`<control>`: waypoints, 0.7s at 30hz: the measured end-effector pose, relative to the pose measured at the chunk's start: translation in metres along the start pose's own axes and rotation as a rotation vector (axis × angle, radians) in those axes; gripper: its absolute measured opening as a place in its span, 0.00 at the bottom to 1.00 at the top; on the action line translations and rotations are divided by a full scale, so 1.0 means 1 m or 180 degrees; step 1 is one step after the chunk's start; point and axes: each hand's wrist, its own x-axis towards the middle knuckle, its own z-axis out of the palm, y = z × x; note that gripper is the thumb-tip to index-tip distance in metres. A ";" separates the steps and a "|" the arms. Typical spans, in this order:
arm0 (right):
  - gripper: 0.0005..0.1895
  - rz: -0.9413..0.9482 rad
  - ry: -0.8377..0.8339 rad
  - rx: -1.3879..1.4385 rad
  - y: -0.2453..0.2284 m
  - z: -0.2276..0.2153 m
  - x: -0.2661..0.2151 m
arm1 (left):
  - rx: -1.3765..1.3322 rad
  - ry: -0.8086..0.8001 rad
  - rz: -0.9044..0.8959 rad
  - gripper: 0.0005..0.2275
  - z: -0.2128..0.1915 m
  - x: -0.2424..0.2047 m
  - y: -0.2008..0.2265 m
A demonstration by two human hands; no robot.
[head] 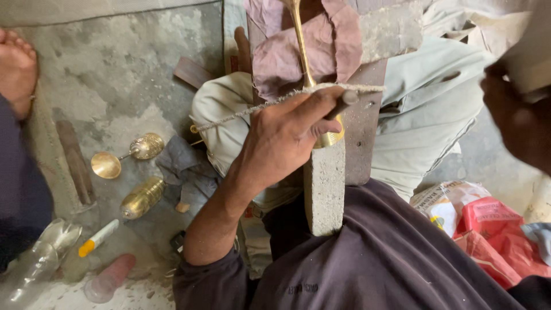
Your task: The person hammers a brass candlestick holder with a wooden mallet while seated on the floor. They repeatedly strike the body of the candlestick to shape or flatten it, occasionally repositioning the object on a wooden block.
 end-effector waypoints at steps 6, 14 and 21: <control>0.05 0.0091 0.0060 0.0096 -0.003 -0.008 -0.025 | 0.0371 -0.0220 0.0144 0.25 -0.005 0.001 -0.004; 0.08 0.0117 0.0259 0.0139 -0.015 -0.003 -0.064 | 0.0294 -0.0274 0.0676 0.25 0.011 -0.001 -0.023; 0.10 -0.0322 0.0646 -0.0012 -0.023 0.010 -0.080 | 0.0264 -0.0350 0.0917 0.35 0.015 -0.006 -0.034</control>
